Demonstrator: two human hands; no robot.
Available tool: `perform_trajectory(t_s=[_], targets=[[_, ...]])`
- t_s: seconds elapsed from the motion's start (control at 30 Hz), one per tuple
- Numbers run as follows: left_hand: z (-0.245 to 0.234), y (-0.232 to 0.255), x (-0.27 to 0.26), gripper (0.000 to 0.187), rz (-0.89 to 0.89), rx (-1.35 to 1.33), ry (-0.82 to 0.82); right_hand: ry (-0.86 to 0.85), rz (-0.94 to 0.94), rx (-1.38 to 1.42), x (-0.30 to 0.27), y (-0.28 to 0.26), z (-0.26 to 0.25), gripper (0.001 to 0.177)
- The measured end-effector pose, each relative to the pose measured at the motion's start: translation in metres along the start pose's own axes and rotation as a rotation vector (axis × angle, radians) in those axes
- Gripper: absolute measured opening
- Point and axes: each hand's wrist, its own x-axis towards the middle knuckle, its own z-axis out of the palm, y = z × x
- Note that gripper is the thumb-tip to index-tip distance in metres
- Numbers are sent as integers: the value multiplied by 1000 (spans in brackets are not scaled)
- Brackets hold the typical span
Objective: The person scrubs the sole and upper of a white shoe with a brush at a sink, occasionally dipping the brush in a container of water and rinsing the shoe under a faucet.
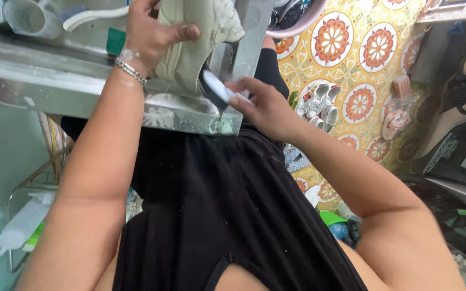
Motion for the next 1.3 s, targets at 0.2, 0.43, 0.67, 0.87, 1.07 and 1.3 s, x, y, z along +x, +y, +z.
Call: perform_trajectory(t_s=[0.2,0.43,0.67,0.87,1.07,1.3], targets=[[-4,8,-5,58,-186,-36,59,-56,365,1062,43,-5,36,24],[2,5,-1,52,-180,-167,55,185,-186,-652,-13,13,4,29],[7,12,-2,51,-399,-301,94,309,-332,-651,50,3,26,32],[0,10,11,58,-421,-560,7,97,-549,-81,-15,23,-3,25],[-6,8,3,53,-425,-609,103,353,-64,405,-28,74,-17,32],[-7,5,-4,52,-351,-504,143,433,-498,-63,-7,41,9,26]])
